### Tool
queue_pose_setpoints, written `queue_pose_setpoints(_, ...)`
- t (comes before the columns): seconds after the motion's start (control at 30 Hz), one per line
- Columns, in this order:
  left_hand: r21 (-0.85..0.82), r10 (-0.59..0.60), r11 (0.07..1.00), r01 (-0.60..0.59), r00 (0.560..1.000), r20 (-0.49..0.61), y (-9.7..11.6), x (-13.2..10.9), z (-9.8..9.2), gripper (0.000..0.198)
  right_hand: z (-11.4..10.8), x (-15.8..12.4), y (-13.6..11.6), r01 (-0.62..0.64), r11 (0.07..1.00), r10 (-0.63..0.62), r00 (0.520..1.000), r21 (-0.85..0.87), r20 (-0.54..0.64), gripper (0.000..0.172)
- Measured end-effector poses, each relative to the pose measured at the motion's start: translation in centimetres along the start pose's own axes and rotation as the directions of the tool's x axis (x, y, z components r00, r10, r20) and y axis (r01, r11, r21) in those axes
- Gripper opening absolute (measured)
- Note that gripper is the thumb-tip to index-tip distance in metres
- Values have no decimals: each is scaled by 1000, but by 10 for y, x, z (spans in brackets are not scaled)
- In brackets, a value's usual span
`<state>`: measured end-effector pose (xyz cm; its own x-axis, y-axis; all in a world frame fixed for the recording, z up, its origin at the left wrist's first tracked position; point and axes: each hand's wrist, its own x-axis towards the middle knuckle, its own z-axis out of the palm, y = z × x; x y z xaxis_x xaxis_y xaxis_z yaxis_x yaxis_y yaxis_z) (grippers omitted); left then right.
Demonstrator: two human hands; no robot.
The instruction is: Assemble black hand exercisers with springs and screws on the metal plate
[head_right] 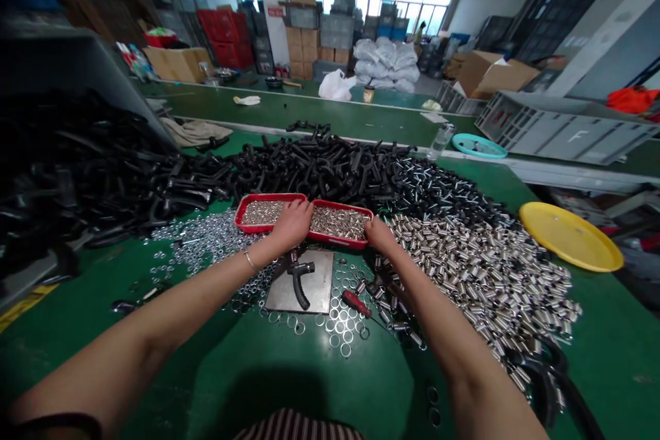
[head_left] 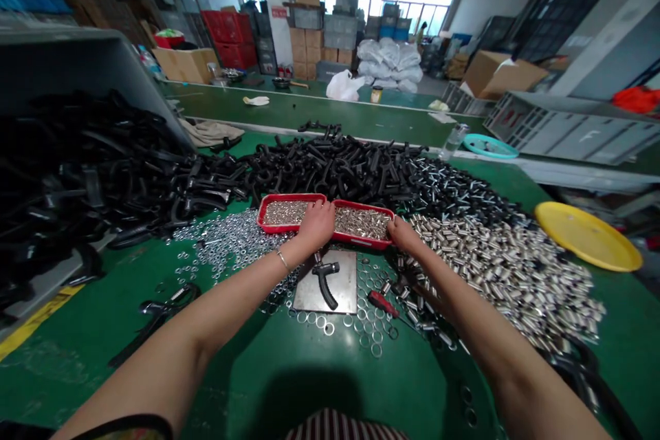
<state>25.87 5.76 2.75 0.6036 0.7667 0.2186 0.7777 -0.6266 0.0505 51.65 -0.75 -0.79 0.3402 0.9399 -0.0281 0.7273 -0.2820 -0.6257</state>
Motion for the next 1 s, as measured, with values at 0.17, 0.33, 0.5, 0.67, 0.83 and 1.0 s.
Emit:
queue_pose_setpoints(0.17, -73, -76, 994, 77, 997, 11, -5, -7, 2, 45, -4, -4, -5, -15, 1000, 15, 1000, -12, -22, 30)
queue_pose_setpoints(0.33, -200, -257, 950, 240, 964, -63, -12, -80, -22, 35, -21, -46, -3, 22, 1000, -20, 990, 9, -138, 40)
queue_pose_setpoints(0.5, -177, -333, 909, 377, 913, 235, 28, -141, -20, 51, -10, -99, -7, 267, 959, -251, 956, 98, -154, 28)
queue_pose_setpoints(0.67, -221, -256, 924, 311, 935, 244, 44, -139, -8, 41, 13, -140, -23, 422, 893, -421, 906, 154, -42, 23)
queue_pose_setpoints(0.83, -322, -49, 940, 111, 980, 195, 27, -138, -7, 40, 29, -150, -34, 448, 878, -460, 887, 169, 36, 21)
queue_pose_setpoints(1.0, -393, 88, 920, 0, 974, 206, 14, -140, -12, 39, 41, -138, -55, 511, 857, -516, 841, 72, 162, 40)
